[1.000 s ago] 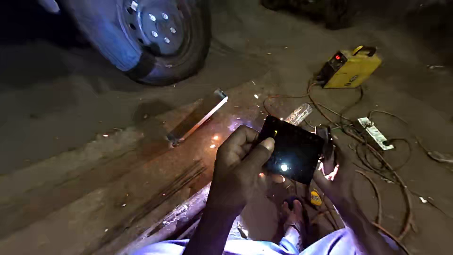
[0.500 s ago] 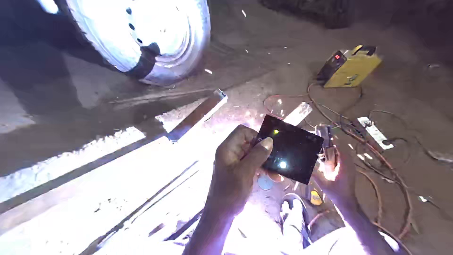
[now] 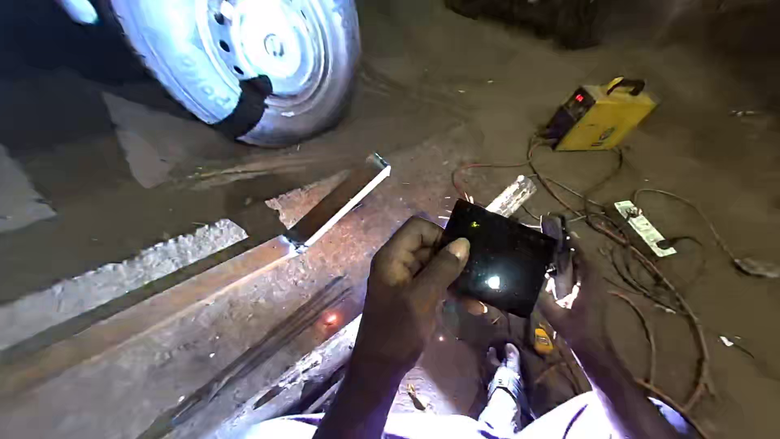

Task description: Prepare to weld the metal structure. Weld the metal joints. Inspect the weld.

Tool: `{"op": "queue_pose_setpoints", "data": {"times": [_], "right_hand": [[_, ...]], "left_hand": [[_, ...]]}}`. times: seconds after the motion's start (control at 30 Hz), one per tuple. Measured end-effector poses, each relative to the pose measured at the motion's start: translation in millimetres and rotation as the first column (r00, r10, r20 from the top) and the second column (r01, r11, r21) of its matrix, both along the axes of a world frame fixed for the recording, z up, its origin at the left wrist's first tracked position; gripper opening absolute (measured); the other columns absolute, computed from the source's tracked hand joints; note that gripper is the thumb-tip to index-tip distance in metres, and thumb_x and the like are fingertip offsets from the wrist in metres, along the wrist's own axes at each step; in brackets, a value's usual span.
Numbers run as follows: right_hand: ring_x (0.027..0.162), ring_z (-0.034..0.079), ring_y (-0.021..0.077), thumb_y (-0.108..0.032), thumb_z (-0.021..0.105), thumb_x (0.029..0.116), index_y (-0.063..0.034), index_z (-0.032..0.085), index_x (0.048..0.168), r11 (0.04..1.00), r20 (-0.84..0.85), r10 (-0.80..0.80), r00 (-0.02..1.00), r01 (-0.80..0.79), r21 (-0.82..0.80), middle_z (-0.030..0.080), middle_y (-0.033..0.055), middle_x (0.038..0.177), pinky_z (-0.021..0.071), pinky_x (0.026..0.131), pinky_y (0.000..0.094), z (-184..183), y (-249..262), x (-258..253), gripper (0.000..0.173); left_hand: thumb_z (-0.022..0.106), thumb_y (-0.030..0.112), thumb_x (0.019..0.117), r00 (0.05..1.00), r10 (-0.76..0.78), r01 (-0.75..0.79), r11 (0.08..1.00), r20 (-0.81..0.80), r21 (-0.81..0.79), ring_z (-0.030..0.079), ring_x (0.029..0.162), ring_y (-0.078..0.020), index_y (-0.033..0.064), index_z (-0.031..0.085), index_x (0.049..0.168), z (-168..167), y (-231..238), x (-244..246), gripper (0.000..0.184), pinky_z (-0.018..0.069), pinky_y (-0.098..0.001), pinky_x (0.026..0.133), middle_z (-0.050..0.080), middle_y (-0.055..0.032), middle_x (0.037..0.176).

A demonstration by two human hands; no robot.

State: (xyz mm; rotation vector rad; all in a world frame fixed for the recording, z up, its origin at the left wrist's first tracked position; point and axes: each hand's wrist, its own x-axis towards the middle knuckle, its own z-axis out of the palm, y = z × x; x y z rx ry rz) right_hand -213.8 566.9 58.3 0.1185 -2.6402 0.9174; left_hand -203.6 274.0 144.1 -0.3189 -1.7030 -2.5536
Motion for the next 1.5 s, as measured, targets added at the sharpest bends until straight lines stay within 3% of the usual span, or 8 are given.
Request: {"op": "queue_pose_setpoints", "data": {"times": [0.33,0.47,0.6,0.73,0.83,0.93,1.17,1.5], "right_hand": [[0.102,0.066,0.0218,-0.038,0.076,0.0884,-0.0166,0.039,0.154,0.998,-0.115,0.055,0.992,-0.052,0.034,0.063,0.0115,0.128,0.0576,0.081,0.0478,-3.9,-0.3,-8.0,0.079],[0.129,0.056,0.0291,-0.037,0.076,0.0810,-0.0094,0.033,0.158,0.996,-0.165,0.060,0.984,-0.049,0.074,0.051,0.0170,0.148,0.0495,0.104,0.0530,-19.8,13.1,-16.2,0.093],[0.103,0.065,0.0205,-0.043,0.075,0.0884,-0.0137,0.039,0.154,0.997,-0.175,0.073,0.982,-0.068,0.033,0.061,0.0129,0.130,0.0568,0.084,0.0448,-10.5,3.8,-13.9,0.080],[0.120,0.061,0.0231,-0.037,0.076,0.0856,-0.0093,0.037,0.155,0.993,-0.242,0.114,0.964,-0.115,0.009,0.057,0.0154,0.140,0.0530,0.100,0.0460,-5.1,-1.7,-19.4,0.085],[0.111,0.063,0.0278,-0.024,0.077,0.0781,0.0015,0.042,0.150,0.997,-0.166,0.022,0.986,-0.034,-0.070,0.062,0.0224,0.129,0.0525,0.096,0.0480,12.3,-19.6,-12.4,0.084],[0.110,0.064,0.0190,-0.043,0.076,0.0825,-0.0071,0.039,0.153,0.998,-0.199,0.059,0.978,-0.054,0.033,0.062,0.0146,0.128,0.0554,0.093,0.0410,-6.5,2.5,-17.8,0.088],[0.106,0.064,0.0137,-0.039,0.074,0.0896,-0.0106,0.040,0.154,0.997,-0.153,0.070,0.986,-0.075,-0.024,0.063,0.0108,0.130,0.0563,0.089,0.0373,4.7,-11.3,-13.3,0.078],[0.126,0.057,0.0329,-0.034,0.075,0.0816,-0.0078,0.035,0.156,0.997,-0.154,0.030,0.988,-0.019,0.072,0.052,0.0195,0.146,0.0502,0.101,0.0563,-15.5,8.3,-17.2,0.089]], "left_hand": [[0.056,0.014,0.1046,1.000,-0.001,0.000,0.999,-0.003,-0.050,0.072,0.070,-0.0264,0.0033,0.059,0.112,-0.7,-2.4,0.5,0.013,0.0644,-0.0431,0.055,0.068,-0.0159,0.092],[0.055,0.016,0.1058,1.000,0.019,-0.021,0.997,-0.017,-0.080,0.071,0.063,-0.0245,0.0042,0.059,0.111,3.2,-1.6,2.3,0.014,0.0640,-0.0397,0.052,0.069,-0.0143,0.087],[0.057,0.010,0.1032,1.000,0.012,-0.012,1.000,-0.011,-0.017,0.071,0.070,-0.0277,-0.0001,0.059,0.108,-0.4,-0.3,-2.5,0.012,0.0650,-0.0430,0.057,0.068,-0.0178,0.090],[0.056,0.011,0.1044,1.000,0.005,-0.005,1.000,-0.003,-0.025,0.071,0.068,-0.0282,0.0005,0.059,0.110,0.4,-1.3,-1.2,0.012,0.0647,-0.0436,0.054,0.068,-0.0177,0.091],[0.055,0.022,0.1059,1.000,0.011,-0.011,0.997,0.002,-0.080,0.069,0.060,-0.0237,0.0057,0.059,0.110,0.6,-2.9,2.7,0.017,0.0618,-0.0389,0.048,0.068,-0.0135,0.085],[0.053,0.023,0.1067,1.000,-0.012,0.010,0.997,-0.022,-0.079,0.069,0.061,-0.0239,0.0058,0.059,0.108,-3.1,-3.5,2.8,0.018,0.0625,-0.0388,0.051,0.067,-0.0133,0.085],[0.056,0.012,0.1042,1.000,0.011,-0.011,0.999,0.004,-0.030,0.071,0.070,-0.0273,0.0006,0.059,0.109,1.5,0.6,-1.0,0.013,0.0648,-0.0430,0.057,0.068,-0.0168,0.090],[0.055,0.021,0.1060,1.000,-0.017,0.017,0.998,-0.012,-0.054,0.069,0.061,-0.0237,0.0065,0.058,0.108,0.5,-3.4,3.5,0.015,0.0623,-0.0390,0.048,0.067,-0.0129,0.087]]}}
